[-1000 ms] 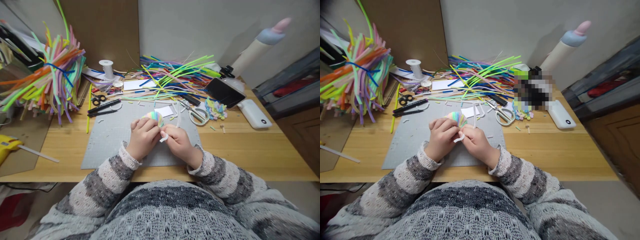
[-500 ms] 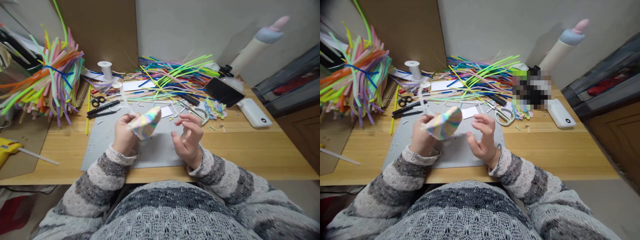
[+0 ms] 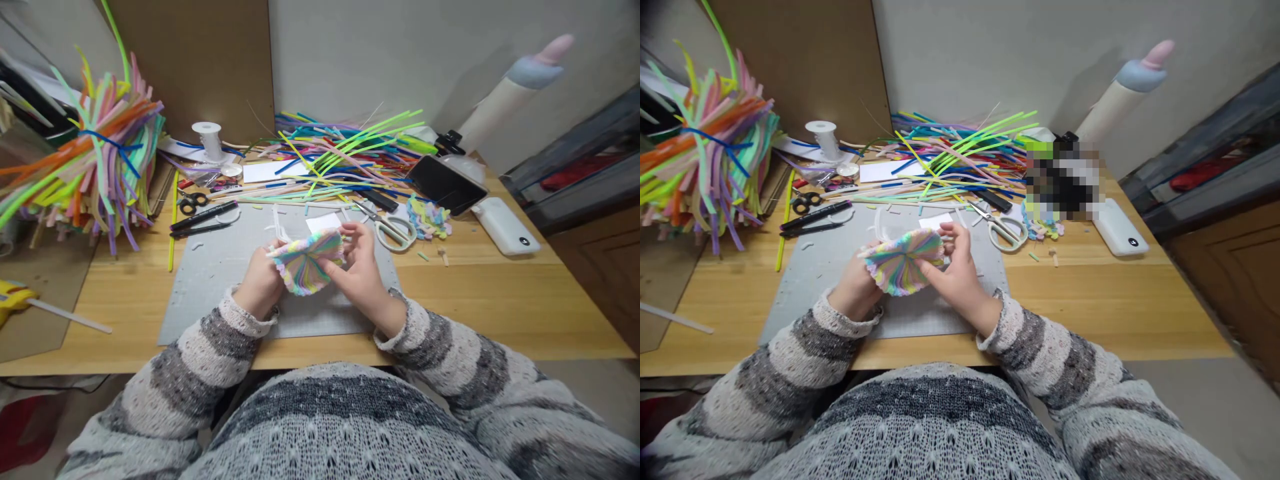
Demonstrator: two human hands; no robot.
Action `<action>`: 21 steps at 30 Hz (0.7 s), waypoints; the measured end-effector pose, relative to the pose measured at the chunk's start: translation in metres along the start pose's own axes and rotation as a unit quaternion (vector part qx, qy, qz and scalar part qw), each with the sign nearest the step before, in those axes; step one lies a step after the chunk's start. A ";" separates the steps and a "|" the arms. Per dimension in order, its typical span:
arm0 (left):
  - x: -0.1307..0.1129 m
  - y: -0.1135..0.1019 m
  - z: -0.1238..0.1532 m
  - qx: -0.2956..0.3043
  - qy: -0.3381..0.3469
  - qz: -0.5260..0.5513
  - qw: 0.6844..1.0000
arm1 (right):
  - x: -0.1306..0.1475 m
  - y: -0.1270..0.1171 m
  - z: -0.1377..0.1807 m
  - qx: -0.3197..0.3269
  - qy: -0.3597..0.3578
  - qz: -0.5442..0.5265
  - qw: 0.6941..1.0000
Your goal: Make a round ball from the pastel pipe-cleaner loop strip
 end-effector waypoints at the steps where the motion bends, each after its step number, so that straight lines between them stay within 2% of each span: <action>1: 0.002 -0.001 0.001 -0.004 -0.010 0.000 1.000 | -0.005 0.003 -0.002 0.048 0.051 -0.055 0.996; 3: 0.004 -0.003 0.003 -0.004 -0.020 -0.002 1.000 | -0.011 0.009 -0.004 0.118 0.132 -0.132 0.975; 6: 0.007 -0.003 0.003 0.008 -0.026 -0.015 1.000 | -0.016 0.012 -0.004 0.135 0.188 -0.185 0.955; 11: 0.011 -0.002 0.003 0.009 -0.039 -0.019 0.999 | -0.020 0.014 -0.003 0.136 0.215 -0.202 0.946; 17: 0.015 0.004 0.008 -0.064 -0.009 -0.027 0.998 | -0.018 0.017 -0.002 0.100 0.225 -0.202 0.948; 21: 0.015 0.003 0.002 -0.041 -0.020 -0.016 0.999 | -0.022 0.019 -0.002 0.098 0.214 -0.172 0.957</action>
Point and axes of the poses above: each hand's wrist, its own z-axis away from the middle knuckle, its own y-axis out of the palm, x = y × z, the point moved 2 cm from there along -z, towards the middle knuckle, and after that the axes turned 13 degrees about z, right-handed, at the moved point
